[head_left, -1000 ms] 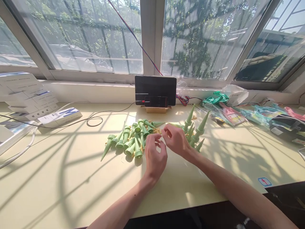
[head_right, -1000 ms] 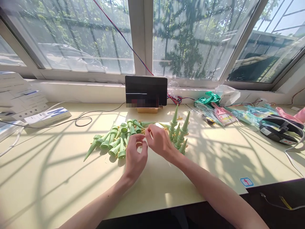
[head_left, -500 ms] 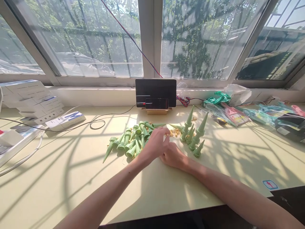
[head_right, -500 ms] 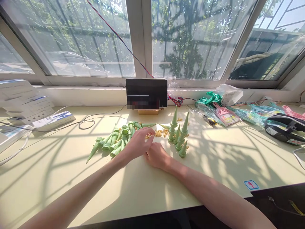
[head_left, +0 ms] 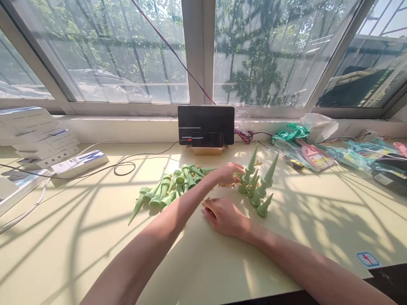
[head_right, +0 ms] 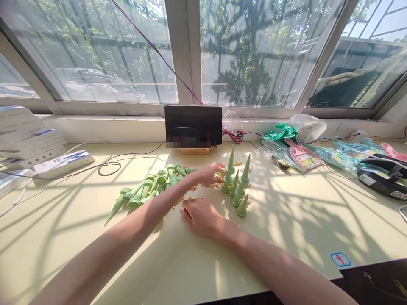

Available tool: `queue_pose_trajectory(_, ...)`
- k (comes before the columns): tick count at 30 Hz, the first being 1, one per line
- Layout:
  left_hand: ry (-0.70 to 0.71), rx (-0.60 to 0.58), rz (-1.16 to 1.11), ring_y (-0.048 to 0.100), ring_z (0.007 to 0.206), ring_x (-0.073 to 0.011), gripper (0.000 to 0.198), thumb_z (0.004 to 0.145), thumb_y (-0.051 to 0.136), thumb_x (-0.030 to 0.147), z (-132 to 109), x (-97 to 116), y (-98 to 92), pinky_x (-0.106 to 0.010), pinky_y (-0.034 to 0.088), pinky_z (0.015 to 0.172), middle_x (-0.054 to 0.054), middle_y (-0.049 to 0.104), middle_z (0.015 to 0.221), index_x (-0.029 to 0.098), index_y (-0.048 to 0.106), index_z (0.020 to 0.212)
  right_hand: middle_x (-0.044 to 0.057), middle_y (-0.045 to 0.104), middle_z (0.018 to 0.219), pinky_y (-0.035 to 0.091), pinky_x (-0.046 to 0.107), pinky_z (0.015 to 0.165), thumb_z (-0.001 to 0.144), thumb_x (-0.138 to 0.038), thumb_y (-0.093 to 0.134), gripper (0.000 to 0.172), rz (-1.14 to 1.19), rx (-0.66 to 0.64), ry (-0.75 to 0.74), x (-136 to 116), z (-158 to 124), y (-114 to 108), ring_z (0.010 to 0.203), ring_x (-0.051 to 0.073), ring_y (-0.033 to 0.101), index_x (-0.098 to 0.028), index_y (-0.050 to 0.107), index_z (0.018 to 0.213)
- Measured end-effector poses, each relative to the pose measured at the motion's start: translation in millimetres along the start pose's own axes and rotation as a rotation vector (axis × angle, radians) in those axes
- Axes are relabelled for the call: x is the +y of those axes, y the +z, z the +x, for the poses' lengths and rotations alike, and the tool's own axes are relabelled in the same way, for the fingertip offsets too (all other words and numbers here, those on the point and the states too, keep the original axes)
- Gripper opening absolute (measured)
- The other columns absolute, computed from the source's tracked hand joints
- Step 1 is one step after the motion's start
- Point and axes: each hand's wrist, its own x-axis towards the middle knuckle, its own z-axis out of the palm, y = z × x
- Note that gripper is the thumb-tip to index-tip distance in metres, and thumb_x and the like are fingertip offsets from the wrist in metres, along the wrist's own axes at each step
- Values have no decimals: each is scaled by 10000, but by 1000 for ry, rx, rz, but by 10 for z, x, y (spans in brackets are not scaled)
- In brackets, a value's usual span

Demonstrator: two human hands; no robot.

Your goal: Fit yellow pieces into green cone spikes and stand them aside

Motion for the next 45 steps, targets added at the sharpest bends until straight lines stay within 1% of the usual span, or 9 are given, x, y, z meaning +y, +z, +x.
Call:
queue_pose_trajectory(3,19,-14,-22,677,1176,-255,60,836,777,198,-6,24,24,-363,555,1011,-64,737,1247,229,817,869,-45,347,667,197,310,591,985,-178,530,341,5,7,-6,3,-5,-1,626,143,305,-241,280,762)
queue_pose_trajectory(7,23,15,-50,709,1038,-207,144,886,695,168,-23,36,46,-322,562,930,-50,757,1210,223,810,953,-42,385,671,214,304,591,978,-168,538,323,8,11,0,3,-8,2,619,140,331,-238,312,758)
queue_pose_trajectory(14,-13,114,-6,717,1095,-232,212,880,622,84,-89,-54,69,-353,547,1003,-83,783,1180,183,790,963,-50,356,666,221,294,593,969,-151,555,360,3,3,44,-15,-1,-11,612,132,309,-236,297,732)
queue_pose_trajectory(19,-49,145,51,713,1121,-248,219,886,597,100,-182,-103,17,-366,524,1038,-105,777,1199,168,776,993,-46,371,671,223,289,604,967,-145,571,353,-10,4,45,-29,5,-25,623,130,321,-230,324,728)
queue_pose_trajectory(25,-56,134,115,715,981,-246,260,841,570,75,-331,-59,-67,-335,538,902,-85,783,1048,191,780,941,-37,427,668,226,288,606,972,-153,572,319,-21,-1,40,-24,-6,-31,626,134,356,-222,371,734)
queue_pose_trajectory(29,-68,146,135,695,903,-241,198,788,616,95,-438,-25,-97,-317,531,838,-71,761,916,210,764,850,-32,456,667,231,293,603,972,-155,570,307,-23,10,21,-19,-12,-28,629,137,371,-218,393,729)
queue_pose_trajectory(38,-78,134,123,651,763,-243,124,715,620,150,-663,77,-190,-338,512,732,-69,675,770,249,621,640,-37,422,674,226,294,596,982,-185,586,286,-43,32,-22,36,-4,15,617,137,338,-215,438,740)
queue_pose_trajectory(42,-107,58,158,653,761,-264,128,705,623,147,-710,134,-241,-357,502,715,-79,673,766,261,622,644,-35,443,674,232,292,599,991,-192,576,264,-42,21,-11,38,-12,8,618,140,352,-213,455,757)
queue_pose_trajectory(45,-121,39,136,675,806,-262,123,682,650,147,-703,148,-283,-339,512,742,-61,703,798,262,670,720,-29,467,683,229,293,601,992,-195,574,258,-37,5,-6,29,-17,-2,625,141,362,-212,457,763)
